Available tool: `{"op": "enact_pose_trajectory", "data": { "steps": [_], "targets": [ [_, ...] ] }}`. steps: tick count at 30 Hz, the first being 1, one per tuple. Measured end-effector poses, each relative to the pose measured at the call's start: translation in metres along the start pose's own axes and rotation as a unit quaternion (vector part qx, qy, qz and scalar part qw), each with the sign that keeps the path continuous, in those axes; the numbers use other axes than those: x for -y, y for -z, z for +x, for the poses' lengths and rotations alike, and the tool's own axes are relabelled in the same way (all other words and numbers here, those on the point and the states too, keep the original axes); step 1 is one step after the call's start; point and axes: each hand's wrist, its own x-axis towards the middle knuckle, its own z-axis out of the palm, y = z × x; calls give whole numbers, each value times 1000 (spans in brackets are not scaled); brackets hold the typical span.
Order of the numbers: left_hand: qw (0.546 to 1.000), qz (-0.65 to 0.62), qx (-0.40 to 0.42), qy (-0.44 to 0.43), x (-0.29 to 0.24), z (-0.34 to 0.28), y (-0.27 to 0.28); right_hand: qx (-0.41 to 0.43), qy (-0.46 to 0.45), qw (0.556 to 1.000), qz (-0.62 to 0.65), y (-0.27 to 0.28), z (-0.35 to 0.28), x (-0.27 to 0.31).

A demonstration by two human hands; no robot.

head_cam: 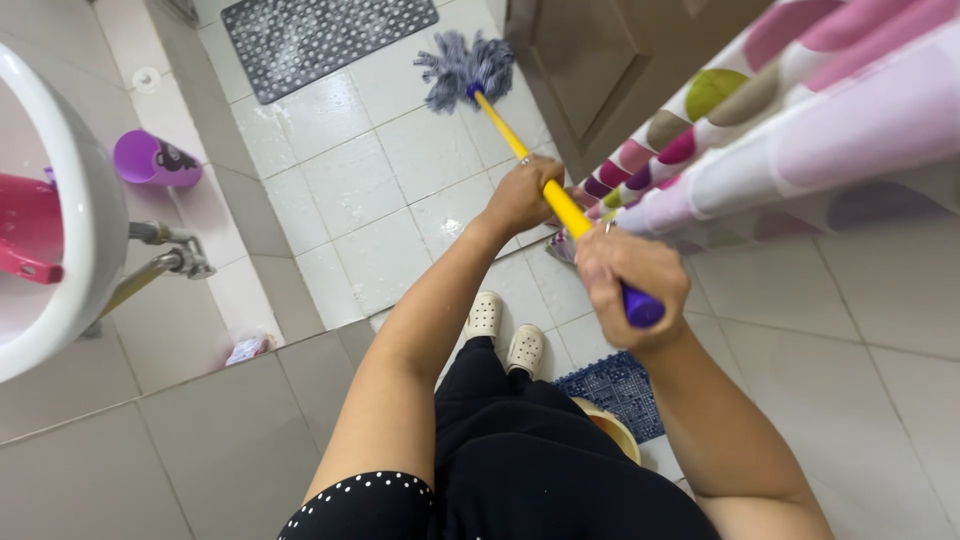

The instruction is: The person mops the tiled bathroom floor using a yellow-handled mop, moving around a toilet, sink, and shower curtain. They briefly lift a trash bin to clean underneath it and later rinse the mop head under running water from a wall-mounted faucet.

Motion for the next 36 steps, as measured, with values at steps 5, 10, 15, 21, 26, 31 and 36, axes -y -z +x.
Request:
{"op": "enact_pose_trajectory", "data": {
  "steps": [5, 10, 15, 21, 26, 31, 36],
  "targets": [
    [997, -52, 24, -53, -25, -34, -53, 23, -19, 1000, -3, 33, -36, 70],
    [991, -86, 57, -81, -91, -68, -64, 48, -39, 998, -12, 63, -66, 128],
    [981, -66, 140, -118, -99, -66, -72, -7, 2, 1000, -25, 65, -64, 142],
    [984, -60, 105, -128, -62, -75, -48, 102, 56, 993, 11, 43, -77, 99],
    [995, -19, 37, -89, -19, -105, -12, 129, 114, 979, 107, 0, -66, 66],
    [999, 30, -24, -32, 26, -147, 29, 151, 134, 959, 198, -43, -53, 39],
    [991, 104, -68, 40, 70, -194, 65, 152, 44, 950, 271, -80, -53, 9]
  ]
}}
